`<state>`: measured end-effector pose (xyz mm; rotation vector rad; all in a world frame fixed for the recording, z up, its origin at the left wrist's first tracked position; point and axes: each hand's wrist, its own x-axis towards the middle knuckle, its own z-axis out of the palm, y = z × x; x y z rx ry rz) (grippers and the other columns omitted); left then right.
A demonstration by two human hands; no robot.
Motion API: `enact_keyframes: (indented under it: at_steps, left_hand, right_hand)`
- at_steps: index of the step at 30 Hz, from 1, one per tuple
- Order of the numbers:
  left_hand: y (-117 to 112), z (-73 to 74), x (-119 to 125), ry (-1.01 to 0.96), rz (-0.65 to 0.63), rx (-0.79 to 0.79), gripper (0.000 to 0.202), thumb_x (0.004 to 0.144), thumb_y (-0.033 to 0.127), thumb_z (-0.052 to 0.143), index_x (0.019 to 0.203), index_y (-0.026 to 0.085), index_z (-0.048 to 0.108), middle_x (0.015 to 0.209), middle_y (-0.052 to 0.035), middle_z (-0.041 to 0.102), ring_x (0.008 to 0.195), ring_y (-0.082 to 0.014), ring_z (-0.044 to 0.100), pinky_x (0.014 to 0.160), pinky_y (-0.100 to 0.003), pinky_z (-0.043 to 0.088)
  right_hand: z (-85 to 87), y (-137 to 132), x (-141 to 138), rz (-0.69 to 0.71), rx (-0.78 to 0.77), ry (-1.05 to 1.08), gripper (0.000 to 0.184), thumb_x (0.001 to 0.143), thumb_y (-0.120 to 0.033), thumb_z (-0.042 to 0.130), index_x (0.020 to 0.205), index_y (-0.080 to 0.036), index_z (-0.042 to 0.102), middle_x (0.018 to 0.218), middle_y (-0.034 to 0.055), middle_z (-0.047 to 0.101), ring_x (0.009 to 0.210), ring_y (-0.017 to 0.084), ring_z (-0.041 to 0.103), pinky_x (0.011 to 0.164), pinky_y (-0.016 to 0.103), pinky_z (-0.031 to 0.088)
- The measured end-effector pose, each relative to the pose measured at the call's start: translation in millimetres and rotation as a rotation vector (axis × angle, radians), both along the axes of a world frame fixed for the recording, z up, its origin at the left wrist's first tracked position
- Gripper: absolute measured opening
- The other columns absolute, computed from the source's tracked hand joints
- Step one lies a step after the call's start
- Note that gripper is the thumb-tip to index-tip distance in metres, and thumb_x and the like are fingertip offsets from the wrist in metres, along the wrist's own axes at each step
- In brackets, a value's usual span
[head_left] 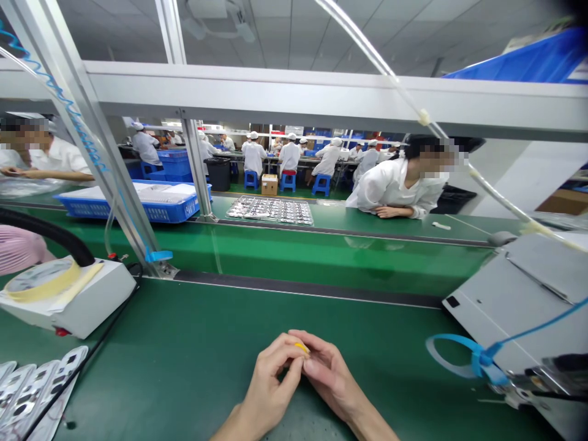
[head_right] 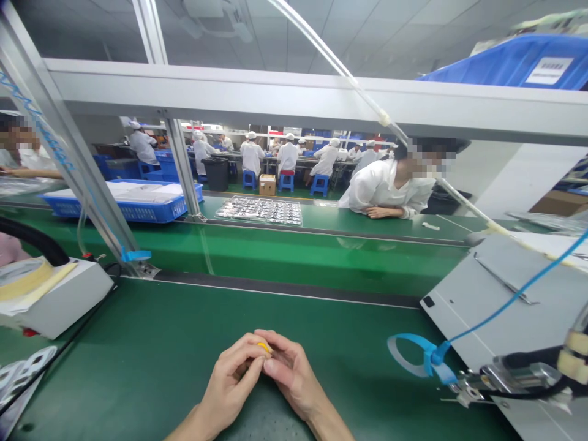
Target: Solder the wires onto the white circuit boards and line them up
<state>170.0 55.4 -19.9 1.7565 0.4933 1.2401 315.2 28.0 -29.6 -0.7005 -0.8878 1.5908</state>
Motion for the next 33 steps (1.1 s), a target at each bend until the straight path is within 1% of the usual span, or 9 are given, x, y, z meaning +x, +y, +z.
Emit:
enact_keyframes:
  at_steps: [3, 6, 11, 16, 22, 27, 33]
  left_hand:
    - [0.5, 2.4, 0.4, 0.001, -0.014, -0.026, 0.018, 0.093, 0.014, 0.050, 0.087, 0.016, 0.067, 0.089, -0.0070, 0.064, 0.085, -0.0159, 0.061, 0.075, -0.024, 0.049]
    - [1.6, 3.9, -0.1, 0.002, -0.025, -0.019, 0.019, 0.093, 0.014, 0.050, 0.088, 0.017, 0.068, 0.089, -0.0067, 0.065, 0.086, -0.0161, 0.062, 0.077, -0.024, 0.049]
    - [2.7, 3.0, -1.4, 0.000, -0.037, 0.009, 0.019, 0.093, 0.013, 0.050, 0.091, 0.017, 0.068, 0.091, -0.0070, 0.065, 0.085, -0.0160, 0.062, 0.076, -0.025, 0.050]
    - [0.5, 3.4, -1.3, 0.007, -0.006, 0.055, 0.017, 0.093, 0.012, 0.050, 0.090, 0.017, 0.066, 0.090, -0.0073, 0.064, 0.086, -0.0157, 0.062, 0.075, -0.024, 0.050]
    - [1.6, 4.6, 0.2, 0.021, 0.001, 0.032, 0.018, 0.093, 0.015, 0.049, 0.086, 0.016, 0.066, 0.087, -0.0074, 0.064, 0.083, -0.0160, 0.062, 0.074, -0.025, 0.050]
    - [3.5, 5.9, -0.2, 0.026, -0.009, 0.023, 0.020, 0.094, 0.017, 0.049, 0.087, 0.016, 0.068, 0.087, -0.0081, 0.066, 0.082, -0.0171, 0.062, 0.074, -0.027, 0.051]
    - [0.6, 6.0, -0.5, 0.015, -0.012, 0.012, 0.018, 0.093, 0.016, 0.050, 0.087, 0.016, 0.067, 0.087, -0.0080, 0.065, 0.081, -0.0169, 0.061, 0.072, -0.026, 0.049]
  right_hand:
    - [1.9, 0.5, 0.3, 0.000, -0.012, 0.012, 0.046, 0.071, -0.030, 0.078, 0.114, -0.020, 0.067, 0.115, 0.0107, 0.066, 0.110, 0.024, 0.060, 0.104, 0.042, 0.038]
    - [4.5, 0.7, 0.7, 0.014, -0.009, 0.034, 0.045, 0.070, -0.030, 0.078, 0.113, -0.019, 0.068, 0.113, 0.0102, 0.067, 0.107, 0.024, 0.061, 0.101, 0.040, 0.041]
    - [5.0, 0.2, 0.5, 0.015, -0.022, 0.045, 0.045, 0.069, -0.029, 0.078, 0.112, -0.019, 0.068, 0.110, 0.0103, 0.067, 0.105, 0.024, 0.061, 0.099, 0.039, 0.041]
    - [2.2, 0.5, 0.1, 0.030, -0.012, 0.047, 0.046, 0.070, -0.029, 0.078, 0.114, -0.019, 0.068, 0.108, 0.0097, 0.068, 0.101, 0.020, 0.062, 0.099, 0.037, 0.041]
    - [1.6, 1.8, 0.2, 0.042, -0.011, 0.065, 0.047, 0.070, -0.027, 0.078, 0.114, -0.019, 0.067, 0.108, 0.0096, 0.068, 0.102, 0.021, 0.063, 0.101, 0.038, 0.040]
    - [1.0, 1.9, 0.6, 0.056, -0.023, 0.101, 0.048, 0.069, -0.027, 0.078, 0.114, -0.017, 0.067, 0.108, 0.0099, 0.069, 0.100, 0.020, 0.063, 0.097, 0.036, 0.043]
    - [4.6, 0.3, -0.7, 0.049, -0.039, 0.089, 0.048, 0.069, -0.029, 0.079, 0.114, -0.018, 0.067, 0.108, 0.0102, 0.068, 0.100, 0.021, 0.063, 0.100, 0.038, 0.040]
